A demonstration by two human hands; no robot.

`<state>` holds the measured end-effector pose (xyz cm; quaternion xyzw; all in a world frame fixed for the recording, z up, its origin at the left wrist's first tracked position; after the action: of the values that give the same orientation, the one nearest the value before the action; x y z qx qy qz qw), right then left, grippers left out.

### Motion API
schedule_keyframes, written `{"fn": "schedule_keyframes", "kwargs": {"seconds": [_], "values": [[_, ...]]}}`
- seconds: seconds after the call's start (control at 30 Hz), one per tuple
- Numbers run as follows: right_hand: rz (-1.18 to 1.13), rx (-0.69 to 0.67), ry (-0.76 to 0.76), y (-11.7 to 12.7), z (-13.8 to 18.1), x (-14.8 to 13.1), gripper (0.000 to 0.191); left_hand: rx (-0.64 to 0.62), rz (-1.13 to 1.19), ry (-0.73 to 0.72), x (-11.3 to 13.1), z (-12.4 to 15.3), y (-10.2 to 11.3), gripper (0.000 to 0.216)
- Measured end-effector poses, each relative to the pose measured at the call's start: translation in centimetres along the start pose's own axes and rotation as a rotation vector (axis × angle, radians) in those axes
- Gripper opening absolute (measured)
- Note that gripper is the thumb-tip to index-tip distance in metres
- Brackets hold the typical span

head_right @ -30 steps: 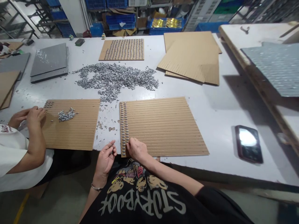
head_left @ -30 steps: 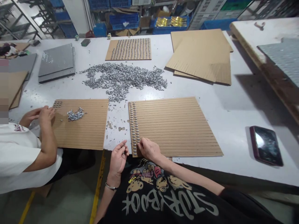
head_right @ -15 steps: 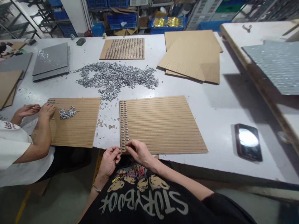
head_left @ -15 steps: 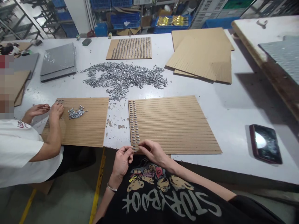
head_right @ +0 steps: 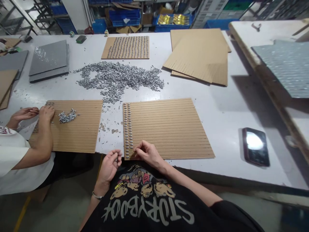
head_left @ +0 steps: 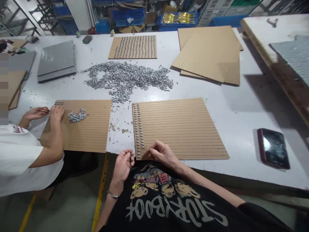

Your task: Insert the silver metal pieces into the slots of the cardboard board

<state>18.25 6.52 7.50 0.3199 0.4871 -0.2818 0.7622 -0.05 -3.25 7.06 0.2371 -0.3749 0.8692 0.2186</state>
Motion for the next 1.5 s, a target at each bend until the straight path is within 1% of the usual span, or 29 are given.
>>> {"fn": "schedule_keyframes", "kwargs": {"seconds": [0.07,0.17,0.23,0.43,0.6,0.7,0.77,0.83,0.87,0.93,1.03,1.1,1.17,1.23,1.37,1.43,1.5], "values": [[0.092,-0.003,0.008,0.4,-0.3,0.3,0.018,0.065,0.090,-0.053,1.0,-0.2,0.7,0.025],[0.338,0.018,0.174,0.3,-0.7,0.7,0.017,0.122,0.136,-0.066,2.2,-0.3,1.3,0.024],[0.440,0.022,0.254,-0.2,-0.9,1.1,0.017,0.122,0.133,-0.071,2.4,-0.2,1.2,0.025],[0.604,0.069,0.211,-2.2,-1.3,1.8,0.010,0.077,-0.007,-0.169,1.3,-0.2,0.4,0.024],[0.905,0.058,0.151,-2.9,-1.4,1.3,0.012,0.055,-0.037,-0.118,0.6,-0.6,0.9,0.031],[1.003,0.068,0.144,-3.0,-1.5,1.1,0.013,0.050,-0.040,-0.089,0.6,-0.6,1.1,0.036],[0.970,0.075,0.141,-2.8,-1.5,1.1,0.011,0.029,-0.013,-0.074,0.7,-0.3,0.9,0.035],[0.852,0.096,0.144,-2.6,-1.4,0.9,0.008,-0.003,0.015,-0.062,0.7,0.1,0.6,0.035],[0.774,0.116,0.162,-2.4,-1.2,0.7,0.009,-0.020,0.017,-0.058,0.7,0.3,0.4,0.035],[0.622,0.142,0.244,-2.1,-0.8,0.0,0.011,-0.046,-0.006,-0.056,0.7,0.8,0.0,0.033],[0.435,0.095,0.365,-2.0,0.1,-1.5,0.014,-0.082,-0.061,-0.038,0.3,1.4,-0.7,0.026],[0.346,0.040,0.378,-2.1,0.5,-2.2,0.017,-0.102,-0.099,-0.018,-0.1,1.6,-1.2,0.027],[0.294,0.012,0.350,-2.3,0.7,-2.3,0.019,-0.113,-0.134,-0.013,-0.6,1.7,-1.7,0.027],[0.242,-0.002,0.291,-2.5,0.8,-1.9,0.021,-0.113,-0.151,-0.037,-1.3,1.7,-2.0,0.027],[0.137,-0.023,0.170,-2.5,1.1,-0.8,0.023,-0.106,-0.183,-0.081,-2.6,1.6,-1.9,0.028],[0.144,-0.058,0.142,-2.2,1.1,-0.4,0.022,-0.108,-0.228,-0.069,-2.9,1.5,-1.5,0.027],[0.195,-0.049,0.106,-1.7,1.1,-0.1,0.022,-0.082,-0.235,-0.062,-2.7,1.5,-1.1,0.026]]}}
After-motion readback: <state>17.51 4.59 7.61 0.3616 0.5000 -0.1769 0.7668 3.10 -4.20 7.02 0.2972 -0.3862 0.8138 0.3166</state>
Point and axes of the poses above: each hand's wrist, its own z-axis away from the middle knuckle, its own y-axis out of the back of the hand, x = y × z, the point moved 1 cm from there along -z, towards the middle knuckle, and after that the axes turned 9 degrees about z, right-handed, at the moved point
